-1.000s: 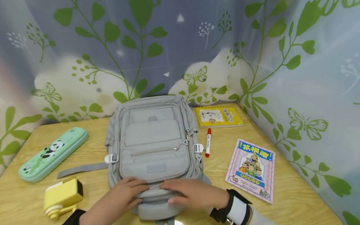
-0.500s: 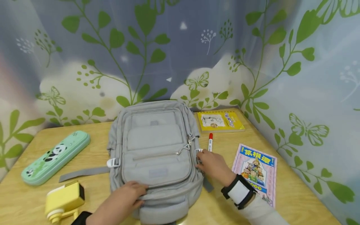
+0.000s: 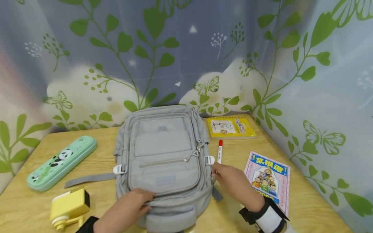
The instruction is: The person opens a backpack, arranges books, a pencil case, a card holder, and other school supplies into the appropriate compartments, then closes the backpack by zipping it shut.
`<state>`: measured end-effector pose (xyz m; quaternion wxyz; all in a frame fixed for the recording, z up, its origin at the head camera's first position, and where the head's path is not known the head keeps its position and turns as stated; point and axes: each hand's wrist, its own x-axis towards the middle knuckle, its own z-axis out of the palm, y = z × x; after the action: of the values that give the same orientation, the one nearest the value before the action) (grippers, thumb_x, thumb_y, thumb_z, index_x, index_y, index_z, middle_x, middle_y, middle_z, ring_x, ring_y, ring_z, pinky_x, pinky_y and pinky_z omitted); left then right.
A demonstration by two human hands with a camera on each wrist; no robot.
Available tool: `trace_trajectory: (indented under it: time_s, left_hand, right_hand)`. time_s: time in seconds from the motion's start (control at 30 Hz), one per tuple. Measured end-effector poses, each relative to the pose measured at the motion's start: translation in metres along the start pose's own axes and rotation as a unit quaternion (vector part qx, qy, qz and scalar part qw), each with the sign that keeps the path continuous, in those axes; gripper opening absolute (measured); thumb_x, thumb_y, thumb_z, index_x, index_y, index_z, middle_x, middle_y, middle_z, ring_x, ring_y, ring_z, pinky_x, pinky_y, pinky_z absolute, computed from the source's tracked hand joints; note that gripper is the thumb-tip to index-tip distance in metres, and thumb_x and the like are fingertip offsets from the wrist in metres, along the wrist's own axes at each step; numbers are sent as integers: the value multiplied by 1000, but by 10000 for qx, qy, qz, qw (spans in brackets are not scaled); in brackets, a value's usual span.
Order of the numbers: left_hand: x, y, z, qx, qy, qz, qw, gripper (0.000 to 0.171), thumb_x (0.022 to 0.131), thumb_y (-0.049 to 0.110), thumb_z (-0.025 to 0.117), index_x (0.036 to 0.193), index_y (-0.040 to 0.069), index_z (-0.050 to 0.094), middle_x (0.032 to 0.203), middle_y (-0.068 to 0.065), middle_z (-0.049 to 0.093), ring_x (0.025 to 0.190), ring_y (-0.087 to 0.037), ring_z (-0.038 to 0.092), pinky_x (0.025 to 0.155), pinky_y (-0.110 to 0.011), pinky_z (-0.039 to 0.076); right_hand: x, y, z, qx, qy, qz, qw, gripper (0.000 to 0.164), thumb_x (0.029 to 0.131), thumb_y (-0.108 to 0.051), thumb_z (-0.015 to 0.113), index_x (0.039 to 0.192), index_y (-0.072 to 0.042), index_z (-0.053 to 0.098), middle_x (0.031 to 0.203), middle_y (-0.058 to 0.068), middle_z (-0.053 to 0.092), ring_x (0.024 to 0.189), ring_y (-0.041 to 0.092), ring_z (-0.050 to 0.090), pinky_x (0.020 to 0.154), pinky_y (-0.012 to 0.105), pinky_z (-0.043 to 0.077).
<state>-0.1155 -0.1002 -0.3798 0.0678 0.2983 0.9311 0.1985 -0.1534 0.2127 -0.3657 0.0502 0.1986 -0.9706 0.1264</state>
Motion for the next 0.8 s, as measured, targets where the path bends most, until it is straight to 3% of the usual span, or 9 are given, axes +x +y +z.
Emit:
trace_trajectory:
  time_s: [0.23, 0.33, 0.43, 0.57, 0.7, 0.8]
  left_hand:
    - [1, -2, 6, -69, 107, -13, 9999, 10, 79, 10, 72, 77, 14, 63, 69, 4, 60, 65, -9, 57, 56, -21, 42]
    - [1, 0, 11, 119, 307, 17, 9995, 14, 77, 9, 73, 73, 14, 60, 67, 3, 59, 65, -13, 58, 55, -22, 43]
    - [1, 4, 15, 320, 499, -13, 9982, 18, 76, 9, 73, 72, 14, 57, 67, 2, 59, 67, -17, 58, 55, -24, 43]
    - [1, 7, 19, 446, 649, -138, 9968, 20, 76, 9, 73, 69, 15, 55, 65, 3, 56, 66, -17, 56, 54, -25, 41]
    - [2, 7, 17, 298, 559, -162, 9979, 23, 81, 8, 68, 66, 17, 53, 61, 5, 51, 60, -12, 50, 53, -22, 36]
    - [0, 5, 11, -39, 237, 69, 9997, 11, 86, 16, 65, 76, 18, 61, 70, 8, 57, 66, -8, 53, 57, -20, 40]
  right_hand:
    - [-27, -26, 1, 364, -12, -518, 9980, 13, 89, -17, 61, 82, -20, 51, 63, -15, 42, 52, -3, 31, 47, 16, 29]
    - [-33, -43, 8, 854, 9, -872, 9925, 8, 91, -19, 58, 86, -20, 53, 68, -16, 48, 58, -5, 37, 51, 16, 34]
    - [-34, -63, 18, 1413, -355, -1348, 9801, 5, 94, -17, 54, 90, -20, 56, 78, -14, 56, 67, -6, 43, 58, 16, 41]
    - [-26, -92, 33, 1980, -1031, -2166, 9504, 9, 96, -12, 50, 97, -16, 59, 92, -7, 61, 80, -5, 50, 68, 12, 45]
    - [-17, -115, 43, 2100, -1162, -2896, 9266, 12, 97, -5, 47, 102, -11, 57, 97, -1, 61, 86, -1, 53, 73, 9, 43]
    - [-14, -121, 41, 2374, -1200, -2783, 9229, 12, 99, -8, 44, 104, -10, 55, 96, 1, 60, 82, -2, 50, 73, 10, 43]
